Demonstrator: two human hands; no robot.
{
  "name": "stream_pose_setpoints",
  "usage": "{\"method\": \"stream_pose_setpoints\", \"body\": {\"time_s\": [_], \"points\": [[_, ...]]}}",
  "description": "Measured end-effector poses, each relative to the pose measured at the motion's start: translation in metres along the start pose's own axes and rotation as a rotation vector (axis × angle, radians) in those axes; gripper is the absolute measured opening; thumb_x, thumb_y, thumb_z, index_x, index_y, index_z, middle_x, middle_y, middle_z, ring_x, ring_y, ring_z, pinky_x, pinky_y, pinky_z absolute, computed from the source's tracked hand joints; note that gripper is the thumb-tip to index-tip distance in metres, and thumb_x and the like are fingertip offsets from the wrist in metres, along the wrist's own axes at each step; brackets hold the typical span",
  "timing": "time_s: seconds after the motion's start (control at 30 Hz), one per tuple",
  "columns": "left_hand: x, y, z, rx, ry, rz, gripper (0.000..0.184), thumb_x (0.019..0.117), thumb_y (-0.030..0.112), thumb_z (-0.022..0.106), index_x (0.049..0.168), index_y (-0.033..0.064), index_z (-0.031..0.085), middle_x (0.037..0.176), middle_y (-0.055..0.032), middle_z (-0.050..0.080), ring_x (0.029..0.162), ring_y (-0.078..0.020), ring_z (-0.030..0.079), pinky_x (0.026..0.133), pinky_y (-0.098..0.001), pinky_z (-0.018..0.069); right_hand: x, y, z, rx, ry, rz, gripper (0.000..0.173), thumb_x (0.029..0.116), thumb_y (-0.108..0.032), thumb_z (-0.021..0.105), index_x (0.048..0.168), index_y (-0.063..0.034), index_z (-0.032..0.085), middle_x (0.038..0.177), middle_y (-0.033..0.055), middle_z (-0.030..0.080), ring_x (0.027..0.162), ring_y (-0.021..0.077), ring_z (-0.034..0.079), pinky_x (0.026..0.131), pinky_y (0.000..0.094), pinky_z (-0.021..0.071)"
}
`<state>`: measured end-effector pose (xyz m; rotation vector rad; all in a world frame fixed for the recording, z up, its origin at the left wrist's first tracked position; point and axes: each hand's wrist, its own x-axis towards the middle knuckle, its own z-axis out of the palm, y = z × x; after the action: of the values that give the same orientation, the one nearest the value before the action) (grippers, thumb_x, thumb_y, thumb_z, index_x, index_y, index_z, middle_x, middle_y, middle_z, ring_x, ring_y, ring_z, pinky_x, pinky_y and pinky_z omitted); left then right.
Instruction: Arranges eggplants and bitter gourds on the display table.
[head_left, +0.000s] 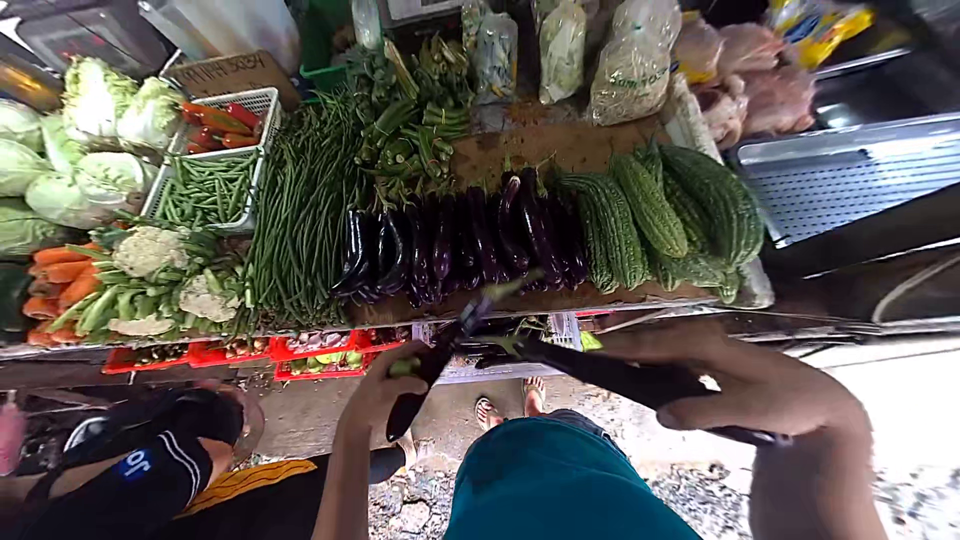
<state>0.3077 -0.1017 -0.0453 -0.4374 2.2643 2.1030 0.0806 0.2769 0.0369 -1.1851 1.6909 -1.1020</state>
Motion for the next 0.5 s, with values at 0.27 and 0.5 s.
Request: {"method": "stream_pose_setpoints", "body": {"time_s": [0.27, 0.5], "points": [[0.062, 0.147, 0.024, 0.280, 0.471, -0.120, 0.020, 0.0948, 0.025, 0.064, 0.105, 0.0080, 0.067, 0.085, -0.0060, 0.065, 0.075, -0.0163, 0.062, 0.067, -0.0397, 0.0531, 0.113, -0.027, -0.007, -0.242, 0.463, 0.215, 0.060, 0.0915, -0.037, 0.072, 0.146, -0.0153, 0.059, 0.110, 0.0139, 0.074, 0.096, 0.0283, 0.071, 0.085, 0.0567, 0.0560], [0.166, 0.153, 0.062, 0.196, 0.219, -0.320, 0.041, 0.0969, 0.036, 0.064, 0.118, 0.0013, 0.064, 0.101, -0.0129, 0.068, 0.088, -0.0217, 0.066, 0.078, -0.0411, 0.0560, 0.202, 0.004, -0.011, -0.613, 0.564, 0.573, 0.065, 0.0992, -0.054, 0.052, 0.143, -0.0067, 0.055, 0.107, 0.0233, 0.072, 0.102, 0.0438, 0.070, 0.081, 0.0647, 0.0531]]}}
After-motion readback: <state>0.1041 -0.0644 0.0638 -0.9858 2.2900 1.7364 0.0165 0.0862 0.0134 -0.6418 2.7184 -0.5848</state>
